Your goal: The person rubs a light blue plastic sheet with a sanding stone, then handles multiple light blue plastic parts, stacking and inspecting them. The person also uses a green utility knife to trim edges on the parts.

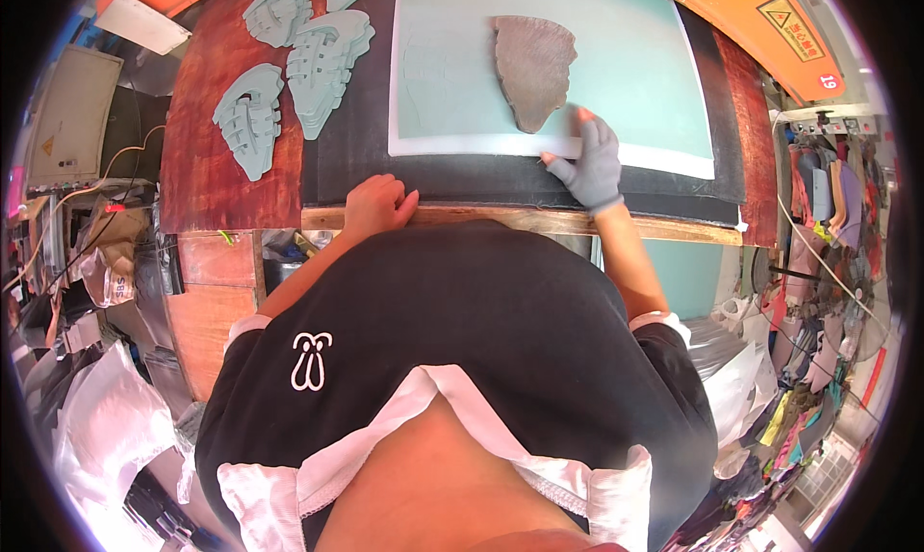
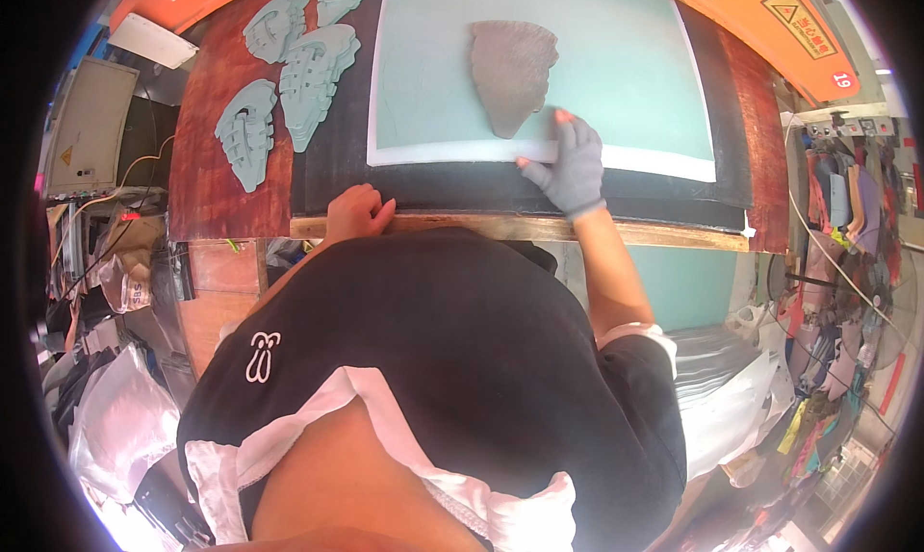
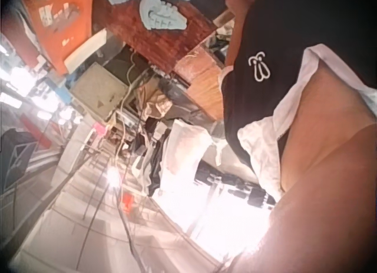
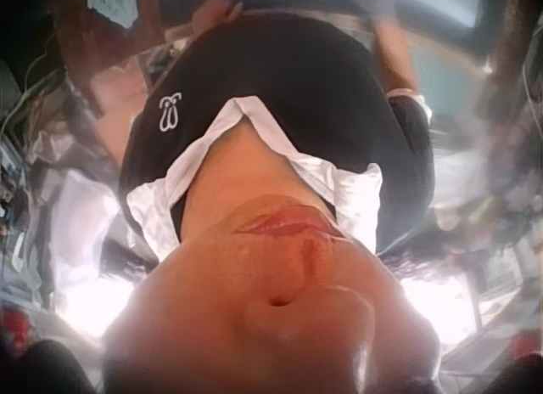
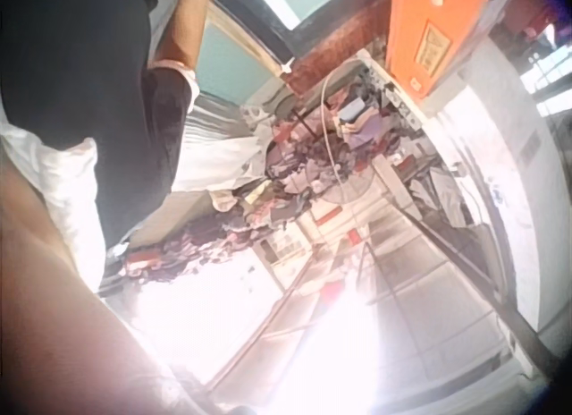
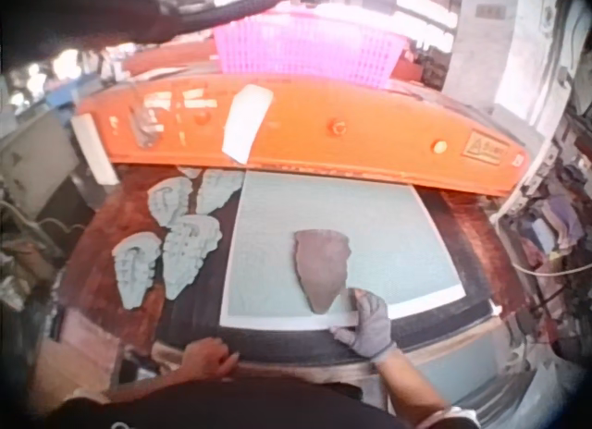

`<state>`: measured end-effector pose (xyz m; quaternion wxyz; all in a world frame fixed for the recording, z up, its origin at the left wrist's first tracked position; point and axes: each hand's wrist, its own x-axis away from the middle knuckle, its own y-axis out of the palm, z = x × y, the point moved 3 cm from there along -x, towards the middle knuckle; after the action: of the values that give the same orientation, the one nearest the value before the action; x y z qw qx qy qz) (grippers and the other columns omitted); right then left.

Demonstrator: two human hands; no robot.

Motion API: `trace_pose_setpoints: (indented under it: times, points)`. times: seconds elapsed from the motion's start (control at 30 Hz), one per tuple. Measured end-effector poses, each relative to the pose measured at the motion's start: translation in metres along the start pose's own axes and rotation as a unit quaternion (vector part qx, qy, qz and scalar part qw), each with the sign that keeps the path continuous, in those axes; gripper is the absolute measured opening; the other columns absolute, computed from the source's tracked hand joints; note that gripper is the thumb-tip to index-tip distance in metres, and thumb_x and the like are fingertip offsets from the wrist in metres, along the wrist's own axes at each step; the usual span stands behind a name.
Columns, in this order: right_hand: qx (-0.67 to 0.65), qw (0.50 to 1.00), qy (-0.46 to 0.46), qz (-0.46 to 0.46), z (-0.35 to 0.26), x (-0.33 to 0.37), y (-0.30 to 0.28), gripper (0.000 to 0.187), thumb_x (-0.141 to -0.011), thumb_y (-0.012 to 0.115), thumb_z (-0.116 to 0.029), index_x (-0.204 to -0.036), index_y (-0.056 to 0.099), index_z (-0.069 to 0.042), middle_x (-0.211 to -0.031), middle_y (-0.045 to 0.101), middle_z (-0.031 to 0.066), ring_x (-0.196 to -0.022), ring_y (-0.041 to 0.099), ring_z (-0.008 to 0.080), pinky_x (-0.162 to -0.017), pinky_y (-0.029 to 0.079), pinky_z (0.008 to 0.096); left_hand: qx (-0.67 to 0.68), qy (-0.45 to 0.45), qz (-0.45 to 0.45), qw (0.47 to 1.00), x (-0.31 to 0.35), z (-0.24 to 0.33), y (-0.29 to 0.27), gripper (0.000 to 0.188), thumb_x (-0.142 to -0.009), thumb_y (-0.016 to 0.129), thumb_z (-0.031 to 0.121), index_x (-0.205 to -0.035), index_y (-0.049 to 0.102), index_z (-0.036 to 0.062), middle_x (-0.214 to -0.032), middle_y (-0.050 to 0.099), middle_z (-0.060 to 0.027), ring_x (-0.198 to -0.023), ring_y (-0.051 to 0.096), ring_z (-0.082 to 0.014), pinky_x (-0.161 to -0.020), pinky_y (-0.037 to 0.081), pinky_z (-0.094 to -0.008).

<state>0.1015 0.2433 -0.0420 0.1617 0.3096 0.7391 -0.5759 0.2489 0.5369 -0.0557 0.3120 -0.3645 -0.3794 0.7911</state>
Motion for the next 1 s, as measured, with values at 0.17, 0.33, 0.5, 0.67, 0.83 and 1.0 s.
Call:
trace_pose_setpoints:
  times: [0.17, 0.33, 0.5, 0.67, 0.83, 1.0]
  points:
    - [0.025, 1.0, 0.004, -0.001, 0.004, -0.022, 0.025, 0.084, -0.065, 0.076, -0.047, -0.124, 0.043, 0.003, -0.106, 0.055, 0.0163, -0.105, 0.051, 0.0347, -0.092, 0.038, 0.0446, -0.026, 0.14, -0.033, 0.989, -0.025, 0.021, 0.005, 0.021, -0.074, 0.068, 0.018, -0.064, 0.052, 0.008, -0.072, 0.052, -0.0051, -0.07, 0.053, -0.0259, -0.067, 0.043, -0.041]
    - [0.044, 0.999, 0.014, 0.013, 0.003, -0.025, 0.028, 0.087, -0.061, 0.078, -0.049, -0.121, 0.046, 0.006, -0.1, 0.058, 0.0157, -0.096, 0.056, 0.0334, -0.084, 0.045, 0.0408, -0.085, 0.145, -0.004, 0.986, -0.072, 0.053, 0.045, 0.049, -0.076, 0.067, 0.026, -0.119, 0.053, 0.0062, -0.131, 0.047, -0.0119, -0.123, 0.042, -0.0292, -0.104, 0.028, -0.0505]
    - [0.036, 0.998, 0.002, 0.05, 0.008, -0.034, 0.032, 0.086, -0.053, 0.082, -0.046, -0.114, 0.052, 0.005, -0.09, 0.061, 0.0134, -0.083, 0.059, 0.0317, -0.073, 0.049, 0.0397, -0.074, 0.108, -0.029, 0.991, -0.076, 0.047, 0.062, 0.062, -0.075, 0.065, 0.028, -0.129, 0.046, 0.004, -0.141, 0.039, -0.0125, -0.133, 0.032, -0.0292, -0.107, 0.023, -0.0527]
    - [0.011, 0.998, 0.007, 0.062, 0.011, -0.032, 0.036, 0.082, -0.051, 0.084, -0.042, -0.111, 0.054, 0.004, -0.085, 0.061, 0.0126, -0.076, 0.059, 0.0314, -0.068, 0.05, 0.0386, -0.06, 0.104, -0.032, 0.992, -0.076, 0.041, 0.066, 0.063, -0.075, 0.065, 0.027, -0.131, 0.046, 0.0046, -0.144, 0.037, -0.0109, -0.135, 0.03, -0.0278, -0.109, 0.021, -0.0508]
    - [0.003, 0.999, 0.009, 0.05, 0.014, -0.036, 0.038, 0.08, -0.057, 0.082, -0.043, -0.115, 0.053, 0.004, -0.086, 0.062, 0.0127, -0.077, 0.058, 0.031, -0.07, 0.049, 0.0377, -0.06, 0.112, -0.012, 0.992, -0.081, 0.04, 0.068, 0.062, -0.072, 0.067, 0.027, -0.126, 0.049, 0.0032, -0.139, 0.041, -0.0129, -0.132, 0.034, -0.0295, -0.106, 0.024, -0.0527]
    - [0.006, 0.999, 0.015, 0.045, 0.015, -0.041, 0.037, 0.075, -0.056, 0.082, -0.042, -0.11, 0.054, 0.003, -0.087, 0.063, 0.0138, -0.079, 0.06, 0.0329, -0.072, 0.049, 0.0383, -0.06, 0.115, -0.012, 0.992, -0.081, 0.037, 0.068, 0.063, -0.072, 0.068, 0.028, -0.126, 0.049, 0.0031, -0.139, 0.041, -0.013, -0.132, 0.034, -0.03, -0.106, 0.024, -0.0524]
